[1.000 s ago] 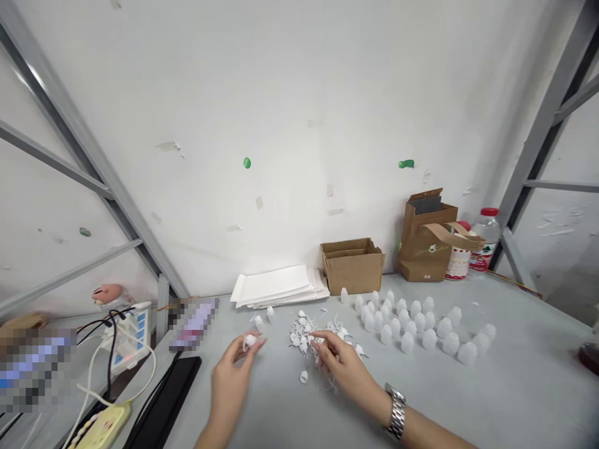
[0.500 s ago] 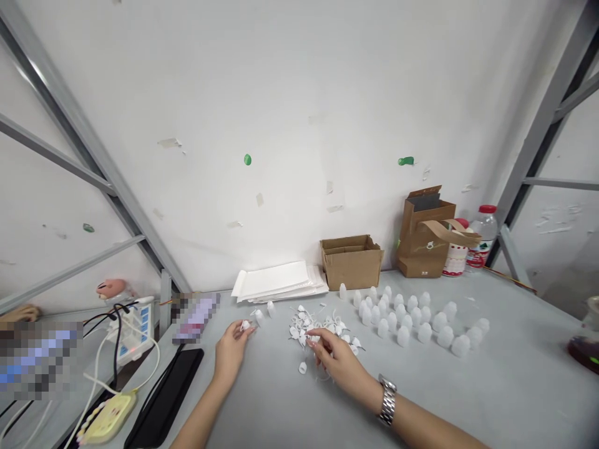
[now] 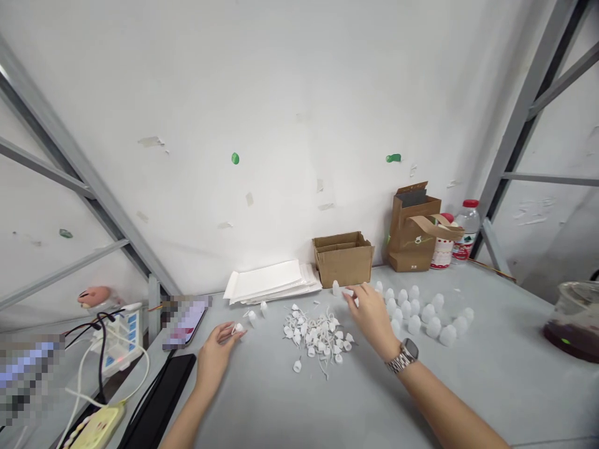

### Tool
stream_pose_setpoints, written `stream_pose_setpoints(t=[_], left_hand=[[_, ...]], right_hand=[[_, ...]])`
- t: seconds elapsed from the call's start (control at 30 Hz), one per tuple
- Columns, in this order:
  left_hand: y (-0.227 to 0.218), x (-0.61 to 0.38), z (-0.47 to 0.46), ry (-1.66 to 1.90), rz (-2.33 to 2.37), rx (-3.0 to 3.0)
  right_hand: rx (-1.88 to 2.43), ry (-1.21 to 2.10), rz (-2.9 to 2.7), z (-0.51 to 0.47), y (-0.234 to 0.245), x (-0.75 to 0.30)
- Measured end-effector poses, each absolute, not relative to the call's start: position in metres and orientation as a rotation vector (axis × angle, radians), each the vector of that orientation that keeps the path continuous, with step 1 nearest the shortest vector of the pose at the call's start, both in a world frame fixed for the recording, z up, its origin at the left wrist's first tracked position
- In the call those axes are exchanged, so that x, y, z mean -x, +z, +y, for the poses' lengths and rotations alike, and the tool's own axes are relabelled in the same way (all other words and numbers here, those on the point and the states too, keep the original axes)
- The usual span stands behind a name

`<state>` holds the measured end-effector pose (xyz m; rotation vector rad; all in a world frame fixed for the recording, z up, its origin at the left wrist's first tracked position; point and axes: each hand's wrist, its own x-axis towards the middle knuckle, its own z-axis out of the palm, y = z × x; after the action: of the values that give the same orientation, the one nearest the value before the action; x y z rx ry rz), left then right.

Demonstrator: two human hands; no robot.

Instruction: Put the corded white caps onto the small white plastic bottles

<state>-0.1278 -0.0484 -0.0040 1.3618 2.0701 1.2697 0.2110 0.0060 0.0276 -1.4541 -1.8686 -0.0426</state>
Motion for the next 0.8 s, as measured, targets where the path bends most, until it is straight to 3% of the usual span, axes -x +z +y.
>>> stream_pose_setpoints(t=[0.13,0.3,0.57,0.8], left_hand=[[-0.008,0.124,-0.048,1.18,2.14,-1.368],[-0.002,0.116,-0.054,1.102,2.22,-1.402],[0.01,0.092,-0.078,1.498,2.383,-1.972],[0.014,0.046,-0.053,0.777,1.763,-2.489]], right_hand=[[1.687,-0.347,-1.885,0.015,0.026,-0.225],[1.754,-0.396,-1.966,0.017,0.019,-0.226],[1.742,-0.382,-2.014,0.022,0.011,-0.226],[1.442,-0.168,-1.974,0.007,0.031,-0.218]])
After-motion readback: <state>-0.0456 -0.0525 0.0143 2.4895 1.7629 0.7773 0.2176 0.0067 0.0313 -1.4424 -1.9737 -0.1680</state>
